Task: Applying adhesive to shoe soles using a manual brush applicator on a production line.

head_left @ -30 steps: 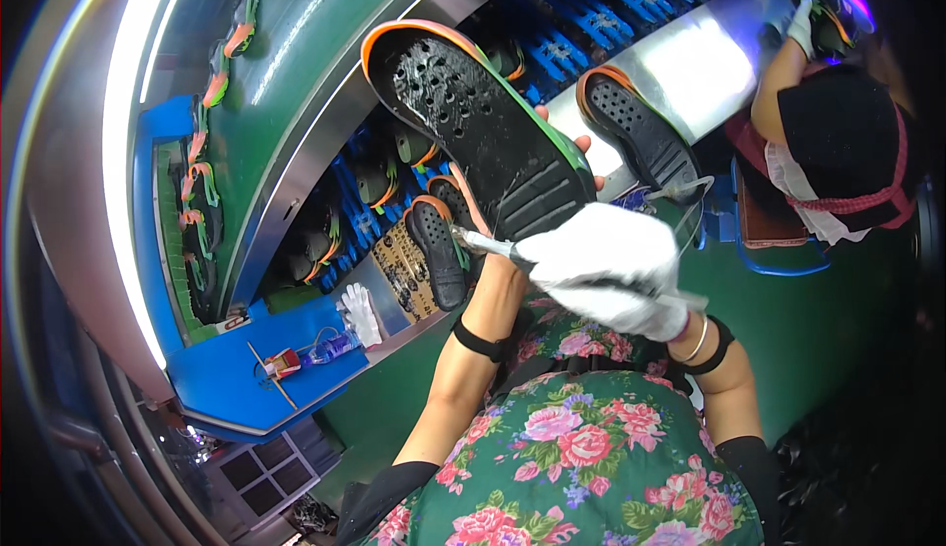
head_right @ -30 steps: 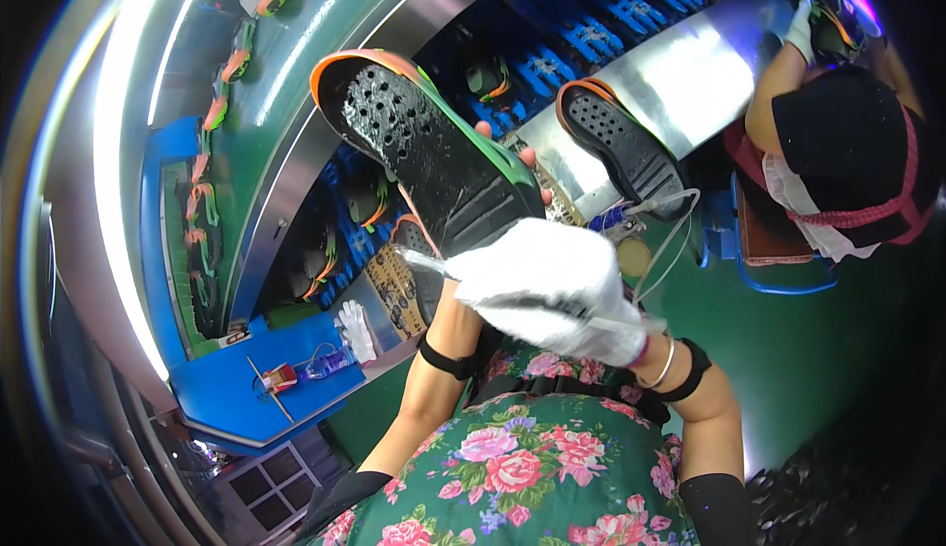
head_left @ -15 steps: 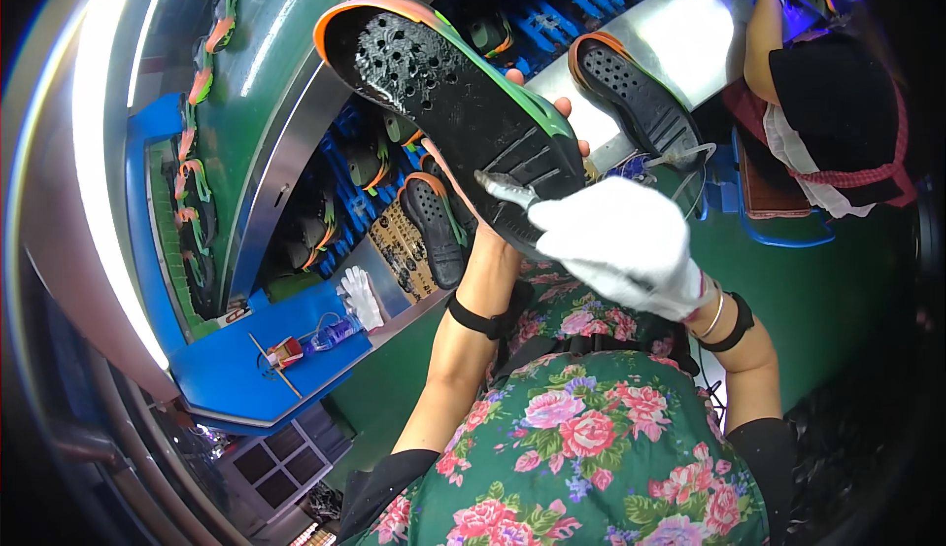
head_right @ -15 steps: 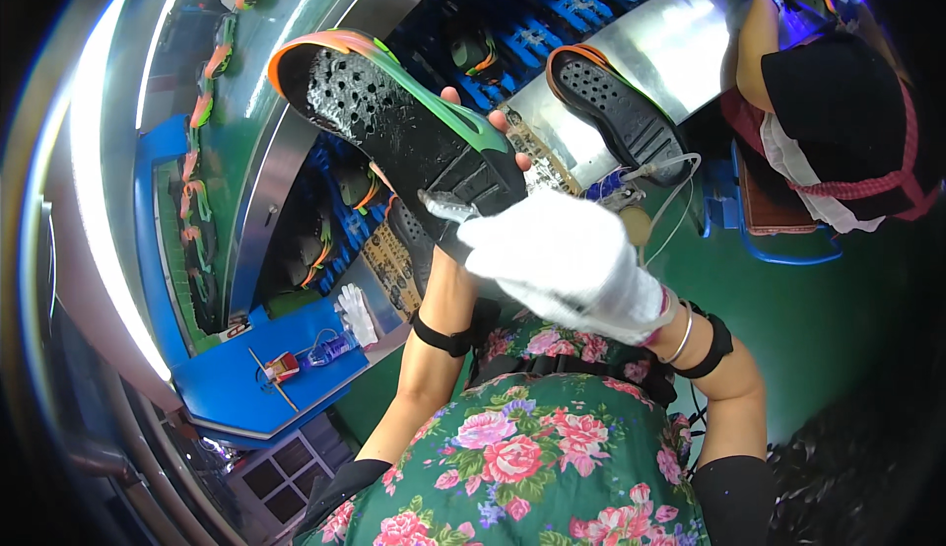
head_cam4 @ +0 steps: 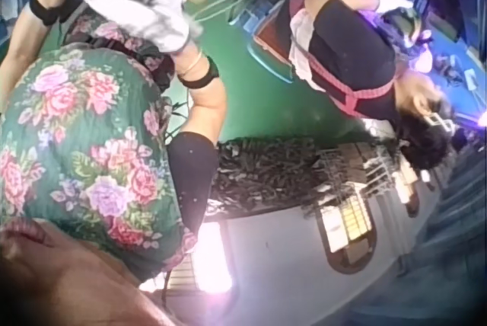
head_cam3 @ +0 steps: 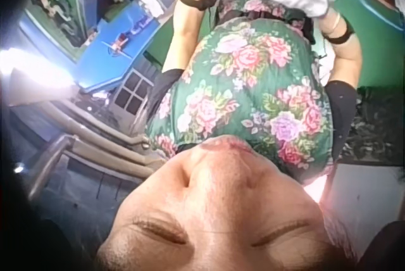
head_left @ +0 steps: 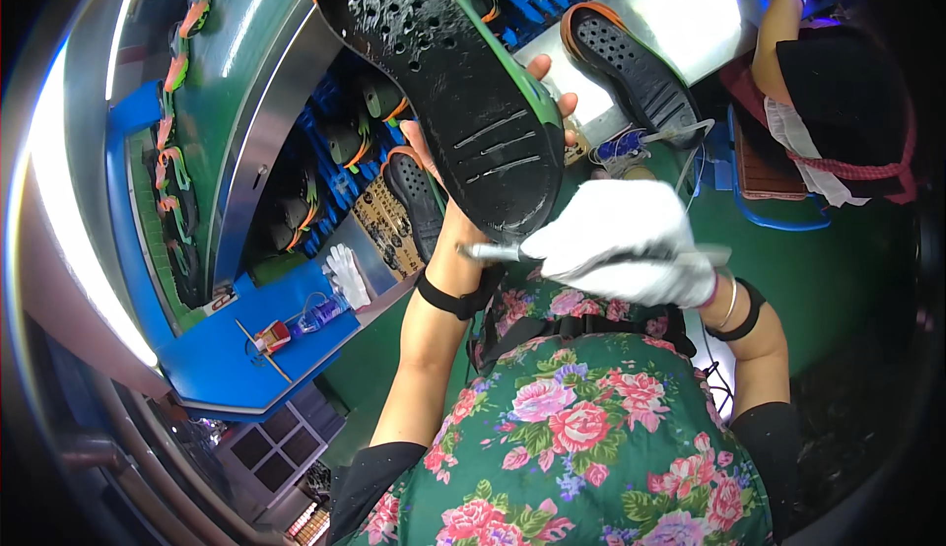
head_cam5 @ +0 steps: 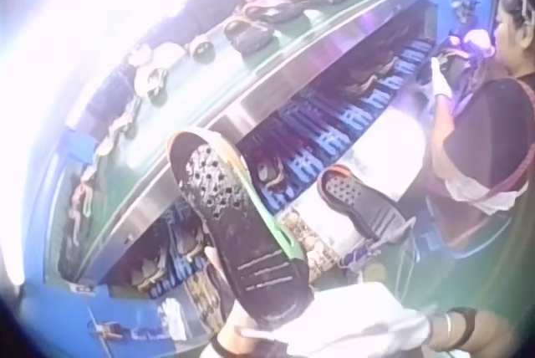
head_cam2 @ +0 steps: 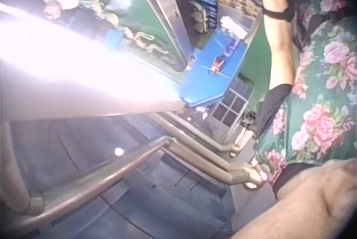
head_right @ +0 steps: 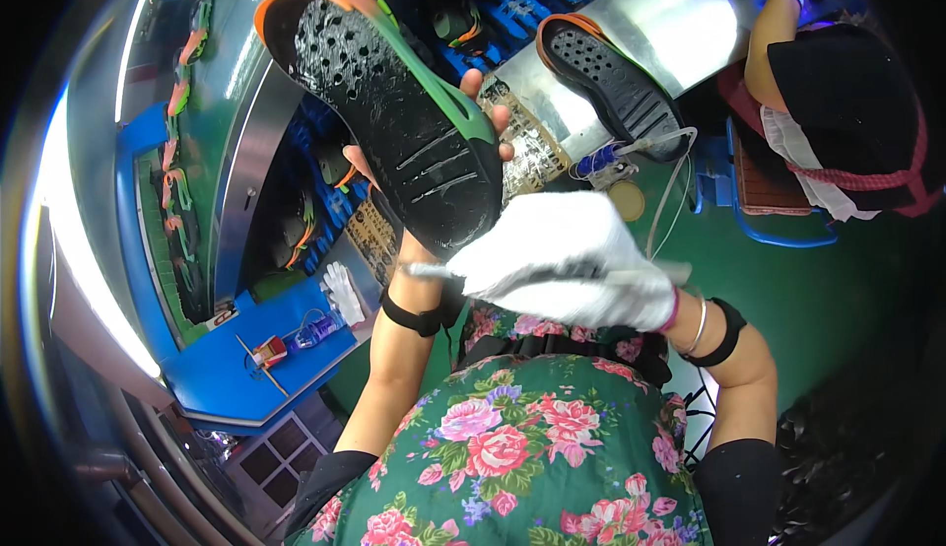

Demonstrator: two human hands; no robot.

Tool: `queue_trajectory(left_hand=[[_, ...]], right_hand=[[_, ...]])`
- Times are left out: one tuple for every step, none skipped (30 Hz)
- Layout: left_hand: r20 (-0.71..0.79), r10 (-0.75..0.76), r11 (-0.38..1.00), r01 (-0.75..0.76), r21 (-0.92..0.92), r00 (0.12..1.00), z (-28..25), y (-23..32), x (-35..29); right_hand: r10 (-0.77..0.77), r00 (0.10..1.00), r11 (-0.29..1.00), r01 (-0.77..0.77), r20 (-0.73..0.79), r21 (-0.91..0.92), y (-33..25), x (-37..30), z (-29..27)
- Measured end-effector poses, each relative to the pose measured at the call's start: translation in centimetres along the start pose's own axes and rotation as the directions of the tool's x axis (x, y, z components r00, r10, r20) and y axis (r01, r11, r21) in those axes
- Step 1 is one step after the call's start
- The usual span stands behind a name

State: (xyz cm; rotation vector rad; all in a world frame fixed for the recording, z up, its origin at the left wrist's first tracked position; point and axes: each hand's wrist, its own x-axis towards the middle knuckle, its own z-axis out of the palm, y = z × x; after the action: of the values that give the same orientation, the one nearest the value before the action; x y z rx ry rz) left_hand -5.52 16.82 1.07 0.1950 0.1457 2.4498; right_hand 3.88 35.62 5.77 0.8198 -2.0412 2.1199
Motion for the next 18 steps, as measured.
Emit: queue_trajectory(left_hand=[[-0.022, -0.019, 1.000, 0.019, 0.008, 1.000, 0.0, 0.0, -0.2], [-0.043, -0.037, 0.999, 0.037, 0.013, 0.998, 0.2, 0.0, -0.4], [-0.046, -0.049, 0.999, 0.050, 0.013, 0.998, 0.6, -0.1, -0.4], [-0.050, -0.040, 0.999, 0.041, 0.011, 0.998, 0.5, 0.3, -0.8], [-0.062, -0.086, 0.996, 0.087, 0.003, 0.994, 0.0, 0.9, -0.9], [-0.067, -0.137, 0.991, 0.136, -0.008, 0.988, -0.2, 1.3, -0.6], [-0.041, -0.128, 0.992, 0.128, -0.006, 0.991, -0.5, 1.1, -0.2], [-0.042, -0.113, 0.994, 0.113, -0.006, 0.993, -0.6, 1.1, -0.3], [-0.005, -0.127, 0.992, 0.127, 0.022, 0.992, -0.9, 1.2, -0.4], [0.031, -0.142, 0.989, 0.141, 0.050, 0.989, -1.1, 1.4, -0.5], [0.023, -0.166, 0.986, 0.165, 0.032, 0.986, -0.7, 1.6, -0.3], [0.020, -0.151, 0.988, 0.150, 0.026, 0.988, -0.8, 1.9, -0.3], [-0.010, -0.234, 0.972, 0.234, 0.014, 0.972, -0.9, 2.3, -0.4], [-0.037, -0.317, 0.948, 0.318, 0.003, 0.948, -0.9, 2.7, -0.3], [-0.004, -0.294, 0.956, 0.294, -0.008, 0.956, -0.5, 2.7, -0.4], [-0.005, -0.283, 0.959, 0.283, -0.011, 0.959, -0.5, 3.0, -0.4], [-0.088, -0.310, 0.944, 0.317, 0.091, 0.947, -0.5, 3.6, -0.4], [-0.173, -0.327, 0.915, 0.357, 0.188, 0.929, -0.4, 4.1, -0.4]], right_hand=[[-0.020, 0.998, 0.999, 0.022, -0.055, 0.039, 0.6, 0.2, -0.1], [-0.035, 0.993, 0.996, 0.044, -0.109, 0.075, 0.9, 0.4, -0.2], [-0.042, 0.991, 0.999, 0.038, -0.126, -0.036, 1.1, 0.5, -0.4], [-0.107, 0.992, 0.967, 0.088, -0.072, -0.239, 1.1, 0.5, -0.6], [-0.170, 0.985, 0.946, 0.160, -0.011, -0.282, 1.1, 0.6, -0.2], [-0.230, 0.972, 0.916, 0.234, 0.050, -0.326, 1.0, 0.4, 0.3], [-0.165, 0.985, 0.930, 0.174, 0.055, -0.323, 0.9, -0.3, 0.9], [-0.135, 0.989, 0.963, 0.143, 0.053, -0.229, 0.5, 0.0, 1.2], [-0.069, 0.995, 0.995, 0.074, 0.074, -0.064, 0.3, 0.3, 0.7], [-0.005, 0.994, 0.995, -0.006, 0.106, 0.101, 0.2, 0.7, 0.2], [0.002, 0.996, 0.990, -0.015, 0.090, 0.139, 0.3, 0.7, 0.1], [0.011, 0.997, 0.984, -0.024, 0.074, 0.176, 0.5, 0.8, 0.0], [-0.030, 0.999, 0.983, 0.024, 0.028, 0.181, 1.1, 0.8, 0.0], [-0.041, 0.999, 0.999, 0.041, 0.030, -0.004, 0.9, 1.3, -0.5], [-0.068, 0.997, 0.990, 0.072, 0.035, -0.122, 0.8, 1.5, -0.5], [-0.097, 0.994, 0.965, 0.104, 0.043, -0.239, 0.7, 1.5, -0.5], [-0.146, 0.985, 0.943, 0.168, 0.097, -0.288, 0.8, 1.2, -0.1], [-0.192, 0.969, 0.914, 0.233, 0.153, -0.333, 0.8, 1.0, 0.3]])
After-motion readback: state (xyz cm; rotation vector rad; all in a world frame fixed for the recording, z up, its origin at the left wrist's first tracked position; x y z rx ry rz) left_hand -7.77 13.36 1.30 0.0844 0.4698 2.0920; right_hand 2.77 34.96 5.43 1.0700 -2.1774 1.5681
